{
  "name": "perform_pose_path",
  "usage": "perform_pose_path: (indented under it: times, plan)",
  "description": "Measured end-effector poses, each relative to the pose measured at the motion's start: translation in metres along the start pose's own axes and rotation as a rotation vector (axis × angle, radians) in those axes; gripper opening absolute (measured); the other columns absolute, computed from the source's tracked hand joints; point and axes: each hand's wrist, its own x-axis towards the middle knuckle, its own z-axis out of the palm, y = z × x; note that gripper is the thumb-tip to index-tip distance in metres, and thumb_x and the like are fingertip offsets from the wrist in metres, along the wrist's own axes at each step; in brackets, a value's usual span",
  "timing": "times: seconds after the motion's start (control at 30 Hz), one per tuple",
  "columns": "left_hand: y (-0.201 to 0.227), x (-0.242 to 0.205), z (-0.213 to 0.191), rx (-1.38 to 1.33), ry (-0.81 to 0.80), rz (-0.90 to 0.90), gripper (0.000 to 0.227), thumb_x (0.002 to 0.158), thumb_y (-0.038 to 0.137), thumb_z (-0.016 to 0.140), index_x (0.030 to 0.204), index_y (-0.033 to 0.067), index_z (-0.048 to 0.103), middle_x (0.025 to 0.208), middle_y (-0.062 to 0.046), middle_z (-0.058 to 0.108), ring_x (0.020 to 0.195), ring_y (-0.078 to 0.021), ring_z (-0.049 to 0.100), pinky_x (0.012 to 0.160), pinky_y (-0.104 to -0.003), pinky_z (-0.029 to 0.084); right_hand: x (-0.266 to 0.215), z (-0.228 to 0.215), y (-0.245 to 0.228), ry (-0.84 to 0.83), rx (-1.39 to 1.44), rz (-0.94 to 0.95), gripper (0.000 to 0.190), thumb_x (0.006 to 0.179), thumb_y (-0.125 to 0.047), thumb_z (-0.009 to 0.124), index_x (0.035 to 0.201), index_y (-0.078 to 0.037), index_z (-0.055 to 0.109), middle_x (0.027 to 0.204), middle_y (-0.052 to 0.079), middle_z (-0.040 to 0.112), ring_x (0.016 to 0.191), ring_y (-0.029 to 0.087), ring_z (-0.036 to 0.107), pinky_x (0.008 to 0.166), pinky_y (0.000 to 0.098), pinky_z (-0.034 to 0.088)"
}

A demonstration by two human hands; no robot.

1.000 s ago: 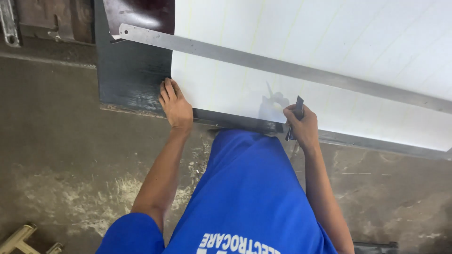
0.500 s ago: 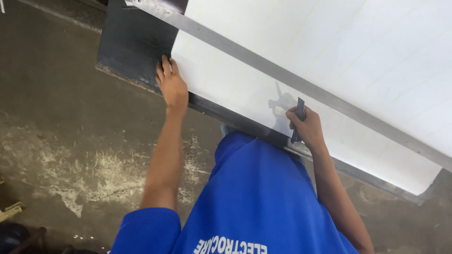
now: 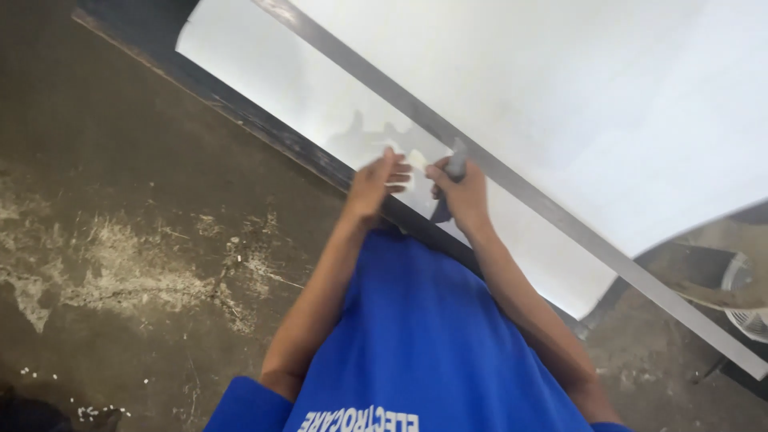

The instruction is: The person uses a utility knife and a metal ruler to cut a large white sheet on a workbench. They align the ruler along the sheet's edge and make several straight cuts to trim the material.

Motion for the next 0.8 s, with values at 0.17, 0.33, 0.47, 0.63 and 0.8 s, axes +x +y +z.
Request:
perform_pose_path:
  times: [0.17, 0.33, 0.47, 0.63, 0.8]
  plan:
    - [-0.102, 0.010, 0.018, -0.184, 0.111, 0.129, 0.027, 0.106, 0.020, 0.077, 0.124, 0.0004, 0.076, 0.113, -0.030, 0.076, 0.099, -0.0420, 0.079, 0.085, -0.058, 0.067, -0.025, -0.004, 0.036, -0.024, 0.060, 0.066, 0.034, 0.092, -0.025, 0.089, 0.105, 0.002, 0.072, 0.079, 0.016, 0.074, 0.066, 0.022, 0.076, 0.059, 0.0334, 0.065]
    - [-0.083, -0.014, 0.008, -0.411, 0.054, -0.053, 0.013, 0.110, 0.019, 0.069, 0.114, 0.0067, 0.071, 0.110, -0.027, 0.078, 0.107, -0.0405, 0.080, 0.092, -0.055, 0.067, -0.059, -0.040, 0.056, 0.031, 0.189, 0.151, 0.035, 0.091, -0.019, 0.089, 0.113, 0.004, 0.072, 0.083, 0.019, 0.077, 0.066, 0.022, 0.078, 0.059, 0.0325, 0.068]
    - [-0.068, 0.006, 0.007, -0.299, 0.029, -0.200, 0.015, 0.114, 0.024, 0.062, 0.122, 0.0120, 0.060, 0.100, -0.014, 0.074, 0.096, -0.0300, 0.078, 0.091, -0.046, 0.067, -0.076, -0.153, 0.135, 0.292, 0.044, 0.179, 0.048, 0.088, -0.014, 0.091, 0.127, 0.003, 0.069, 0.098, 0.023, 0.073, 0.074, 0.027, 0.075, 0.064, 0.0402, 0.065]
    - [-0.055, -0.014, 0.012, -0.243, 0.074, -0.242, 0.014, 0.115, 0.028, 0.059, 0.122, 0.0162, 0.059, 0.084, -0.004, 0.069, 0.074, -0.0194, 0.075, 0.072, -0.033, 0.065, -0.167, -0.309, 0.188, 0.955, 0.176, 0.362, 0.041, 0.092, -0.012, 0.087, 0.123, -0.002, 0.063, 0.088, 0.010, 0.073, 0.070, 0.017, 0.076, 0.062, 0.0338, 0.063]
    - [-0.092, 0.016, 0.030, -0.334, 0.132, -0.208, 0.018, 0.107, 0.035, 0.073, 0.108, 0.0207, 0.062, 0.068, 0.003, 0.049, 0.057, -0.0149, 0.052, 0.056, -0.030, 0.046, -0.184, -0.459, 0.292, 1.356, 0.523, 0.490, 0.027, 0.077, -0.011, 0.083, 0.101, -0.009, 0.070, 0.069, 0.010, 0.079, 0.056, 0.021, 0.082, 0.042, 0.0371, 0.055]
